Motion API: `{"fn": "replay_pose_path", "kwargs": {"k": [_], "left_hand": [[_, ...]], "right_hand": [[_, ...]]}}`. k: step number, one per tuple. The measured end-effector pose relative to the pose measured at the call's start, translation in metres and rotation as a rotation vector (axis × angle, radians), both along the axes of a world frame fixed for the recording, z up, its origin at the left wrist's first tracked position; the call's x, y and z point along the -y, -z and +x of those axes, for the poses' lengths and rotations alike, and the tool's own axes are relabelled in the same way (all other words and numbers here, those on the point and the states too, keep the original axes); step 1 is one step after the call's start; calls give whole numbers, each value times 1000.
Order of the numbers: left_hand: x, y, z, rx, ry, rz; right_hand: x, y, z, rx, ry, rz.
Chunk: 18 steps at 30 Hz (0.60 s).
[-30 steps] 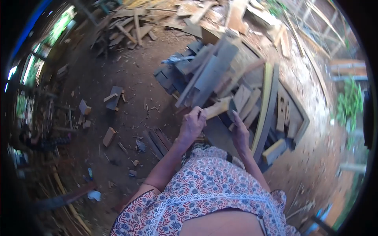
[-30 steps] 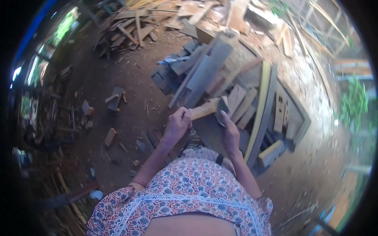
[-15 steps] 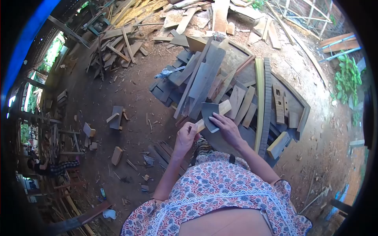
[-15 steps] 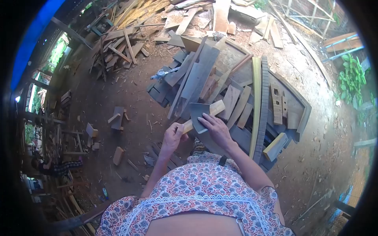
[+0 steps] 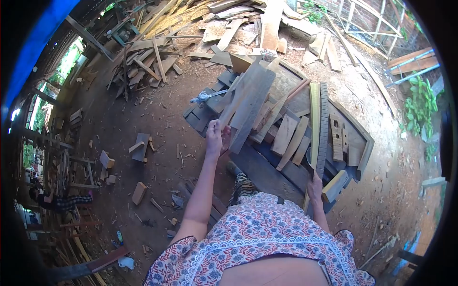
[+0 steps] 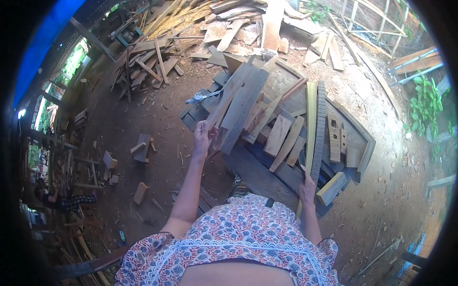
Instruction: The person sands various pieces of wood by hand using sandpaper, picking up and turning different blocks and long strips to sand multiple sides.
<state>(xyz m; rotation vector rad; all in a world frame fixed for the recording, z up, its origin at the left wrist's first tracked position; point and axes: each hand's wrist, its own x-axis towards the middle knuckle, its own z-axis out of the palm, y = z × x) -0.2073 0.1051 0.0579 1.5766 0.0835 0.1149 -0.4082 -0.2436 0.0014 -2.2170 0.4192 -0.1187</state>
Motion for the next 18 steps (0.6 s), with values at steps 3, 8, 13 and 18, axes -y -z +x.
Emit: {"fn": "replay_pose_path", "kwargs": {"k": [3,8,13,18], "left_hand": [[-3,39,30,-186,57,15],[-26,105,55,-27,66,743],[36,11,-6,120,-158,673],[102,78,-66,-269,391,369]], "right_hand": [[-2,10,-12,-6,114,63],[-12,0,-33,-65,180,121],[-12,14,-42,36,120,37],[-8,9,-34,76,153,17]]}}
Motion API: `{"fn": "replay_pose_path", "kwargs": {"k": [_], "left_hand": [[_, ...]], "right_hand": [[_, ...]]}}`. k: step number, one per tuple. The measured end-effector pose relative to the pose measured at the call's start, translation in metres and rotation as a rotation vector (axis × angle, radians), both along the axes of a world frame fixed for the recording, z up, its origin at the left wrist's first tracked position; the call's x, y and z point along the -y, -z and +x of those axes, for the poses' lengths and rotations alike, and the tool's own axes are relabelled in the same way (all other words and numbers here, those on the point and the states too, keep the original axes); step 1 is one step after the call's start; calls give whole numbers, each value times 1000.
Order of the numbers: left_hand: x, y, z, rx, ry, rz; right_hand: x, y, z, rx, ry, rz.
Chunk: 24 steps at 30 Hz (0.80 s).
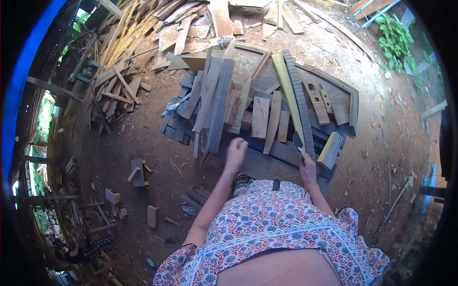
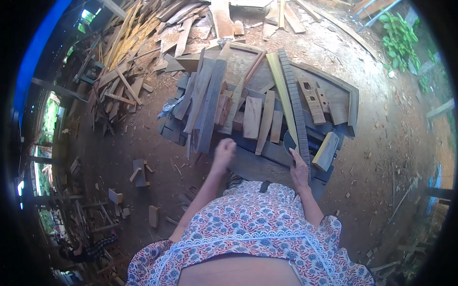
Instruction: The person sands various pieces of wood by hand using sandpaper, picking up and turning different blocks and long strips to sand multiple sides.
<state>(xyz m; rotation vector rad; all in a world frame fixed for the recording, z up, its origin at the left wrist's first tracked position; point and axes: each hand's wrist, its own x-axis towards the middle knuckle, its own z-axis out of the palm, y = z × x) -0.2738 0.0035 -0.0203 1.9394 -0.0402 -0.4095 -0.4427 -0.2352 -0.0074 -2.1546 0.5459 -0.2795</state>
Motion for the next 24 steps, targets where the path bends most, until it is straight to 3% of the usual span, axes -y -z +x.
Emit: {"fn": "replay_pose_path", "kwargs": {"k": [2,3,4,8,14,16,19,20,24], "left_hand": [[22,36,-19,-633,32,-130],[27,67,-24,-683,117,-86],[36,67,-30,-683,125,-84],[59,82,-32,-849,-51,-320],[66,81,-17,-943,-149,-327],[71,73,-16,-1075,-219,-533],[74,67,-17,-984,-85,-408],[73,98,-15,-940,46,-344],[92,90,-29,-273,165,377]], "right_hand": [[4,3,3,11,66,35],[5,0,3,10,73,33],[6,-6,3,13,97,74],[8,-15,-8,15,150,144],[5,-13,-17,-97,190,148],[4,-13,-11,-80,176,140],[4,-3,-3,-75,143,107],[6,2,2,-81,122,86],[7,4,7,-41,44,57]]}}
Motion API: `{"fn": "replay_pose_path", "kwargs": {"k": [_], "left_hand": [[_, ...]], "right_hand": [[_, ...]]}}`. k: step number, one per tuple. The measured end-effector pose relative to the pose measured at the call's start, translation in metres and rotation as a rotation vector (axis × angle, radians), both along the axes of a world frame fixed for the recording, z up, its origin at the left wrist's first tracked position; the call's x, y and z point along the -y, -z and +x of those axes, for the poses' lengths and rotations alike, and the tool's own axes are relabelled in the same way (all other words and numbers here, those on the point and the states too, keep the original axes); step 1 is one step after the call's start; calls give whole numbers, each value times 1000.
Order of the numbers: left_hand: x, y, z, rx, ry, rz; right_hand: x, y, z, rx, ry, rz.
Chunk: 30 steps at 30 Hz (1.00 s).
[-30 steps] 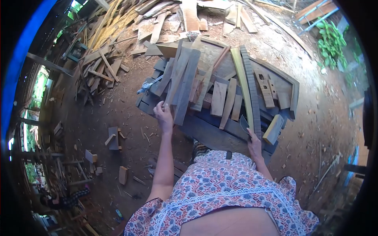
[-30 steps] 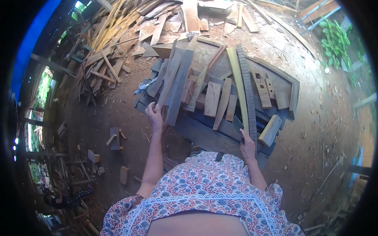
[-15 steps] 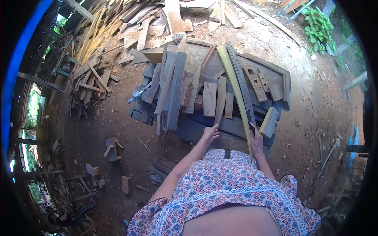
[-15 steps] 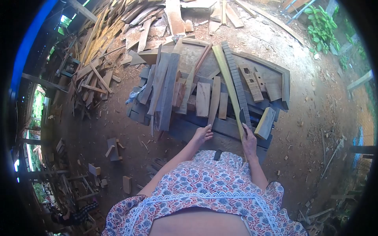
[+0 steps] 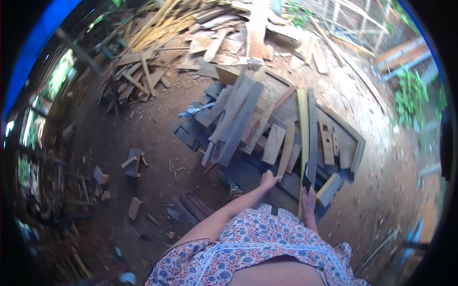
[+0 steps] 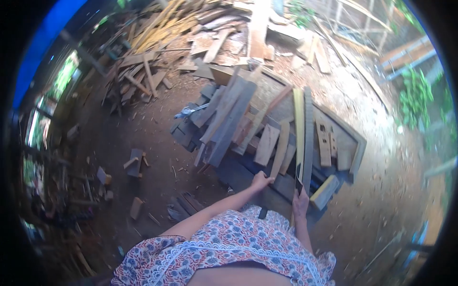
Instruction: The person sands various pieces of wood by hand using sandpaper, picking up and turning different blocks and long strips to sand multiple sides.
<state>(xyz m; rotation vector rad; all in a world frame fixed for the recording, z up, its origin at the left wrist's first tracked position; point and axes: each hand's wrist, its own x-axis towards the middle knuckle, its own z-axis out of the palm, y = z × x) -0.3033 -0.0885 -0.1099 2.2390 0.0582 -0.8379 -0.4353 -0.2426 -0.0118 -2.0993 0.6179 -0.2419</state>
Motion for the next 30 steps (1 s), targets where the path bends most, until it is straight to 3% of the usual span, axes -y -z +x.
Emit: {"fn": "replay_pose_path", "kwargs": {"k": [2,7,11,19,22,24,25,27,30], "left_hand": [[6,-15,-9,20,-53,79],[1,-4,-1,-111,-9,-5],[1,-34,-11,82,-73,61],[11,-23,-22,104,9,105],[6,-26,-16,131,-98,92],[-2,-25,-10,-61,-245,-224],[-5,-23,-6,-56,-251,-222],[-12,-19,-1,-397,-449,-675],[-27,-83,5,-298,-549,-782]], "right_hand": [[-2,-12,0,-13,-16,24],[0,-10,-11,-16,-8,58],[-6,-10,-9,8,4,101],[-7,-11,-11,4,-28,68],[-10,-19,-17,27,-22,34],[-10,-13,-20,67,-22,54],[-10,-9,-19,105,-16,76],[-9,-3,-13,55,-35,88],[-5,1,5,-43,-80,93]]}}
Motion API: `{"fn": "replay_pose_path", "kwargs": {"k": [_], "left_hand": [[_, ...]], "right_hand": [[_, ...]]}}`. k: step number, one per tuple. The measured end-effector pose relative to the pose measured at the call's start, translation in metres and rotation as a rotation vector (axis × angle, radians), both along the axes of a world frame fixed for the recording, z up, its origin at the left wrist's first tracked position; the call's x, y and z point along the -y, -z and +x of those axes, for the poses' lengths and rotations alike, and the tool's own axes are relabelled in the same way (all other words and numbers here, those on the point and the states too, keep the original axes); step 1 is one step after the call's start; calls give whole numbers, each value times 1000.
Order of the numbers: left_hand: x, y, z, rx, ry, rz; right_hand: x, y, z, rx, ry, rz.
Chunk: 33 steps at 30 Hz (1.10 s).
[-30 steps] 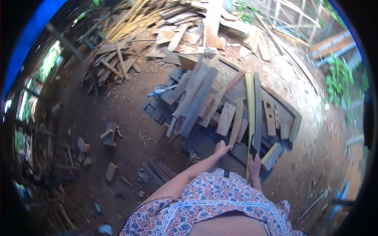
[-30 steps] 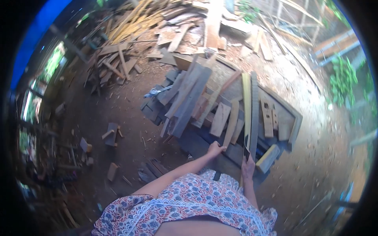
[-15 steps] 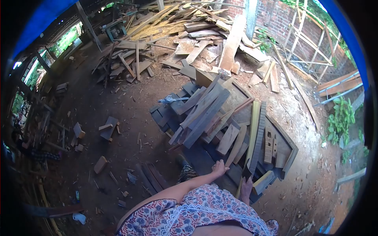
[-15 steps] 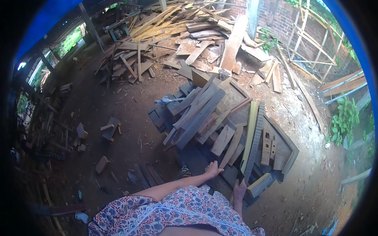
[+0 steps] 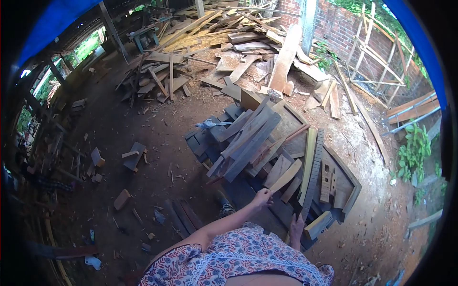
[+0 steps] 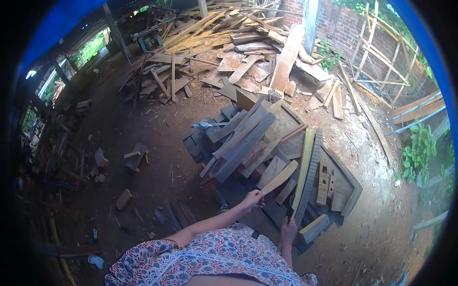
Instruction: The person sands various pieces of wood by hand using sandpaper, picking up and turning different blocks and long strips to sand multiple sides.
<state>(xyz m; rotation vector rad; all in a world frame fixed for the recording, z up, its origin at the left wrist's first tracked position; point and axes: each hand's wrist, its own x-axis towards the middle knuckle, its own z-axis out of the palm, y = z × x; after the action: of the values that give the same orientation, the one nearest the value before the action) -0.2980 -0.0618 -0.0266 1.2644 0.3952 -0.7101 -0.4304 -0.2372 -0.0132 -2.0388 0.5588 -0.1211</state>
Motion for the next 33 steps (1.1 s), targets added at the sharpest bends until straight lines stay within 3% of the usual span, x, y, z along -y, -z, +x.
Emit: {"fn": "replay_pose_path", "kwargs": {"k": [2,4,6,10,12,14,18,20,22,26,28,29,31,33], "left_hand": [[-16,-24,10,93,6,46],[-39,-59,17,325,-18,166],[-63,-98,18,421,40,241],[-94,-158,7,616,126,462],[-100,-161,3,672,110,491],[-101,-173,-7,792,87,631],[-109,-161,-10,736,3,635],[-114,-162,-6,538,-56,345],[-115,-160,-2,519,-53,344],[-111,-169,6,472,-115,368],[-108,-156,6,467,-93,382],[-113,-140,10,597,-74,505],[-118,-126,14,728,-61,683],[-119,-146,8,609,-74,581]], "right_hand": [[-2,-5,16,-47,-31,-2],[-10,-18,40,195,-113,-193],[-31,-61,60,386,-188,-110],[-68,-106,84,382,-312,12],[-89,-110,88,422,-394,11],[-110,-109,89,613,-628,-87],[-110,-71,99,586,-585,-96],[-94,-19,112,399,-437,-32],[-67,18,121,266,-350,-17],[-84,-55,120,328,-385,207],[-104,-85,110,550,-596,10],[-114,-90,104,578,-648,-77],[-122,-77,102,628,-688,-175],[-108,-31,110,519,-551,-153]]}}
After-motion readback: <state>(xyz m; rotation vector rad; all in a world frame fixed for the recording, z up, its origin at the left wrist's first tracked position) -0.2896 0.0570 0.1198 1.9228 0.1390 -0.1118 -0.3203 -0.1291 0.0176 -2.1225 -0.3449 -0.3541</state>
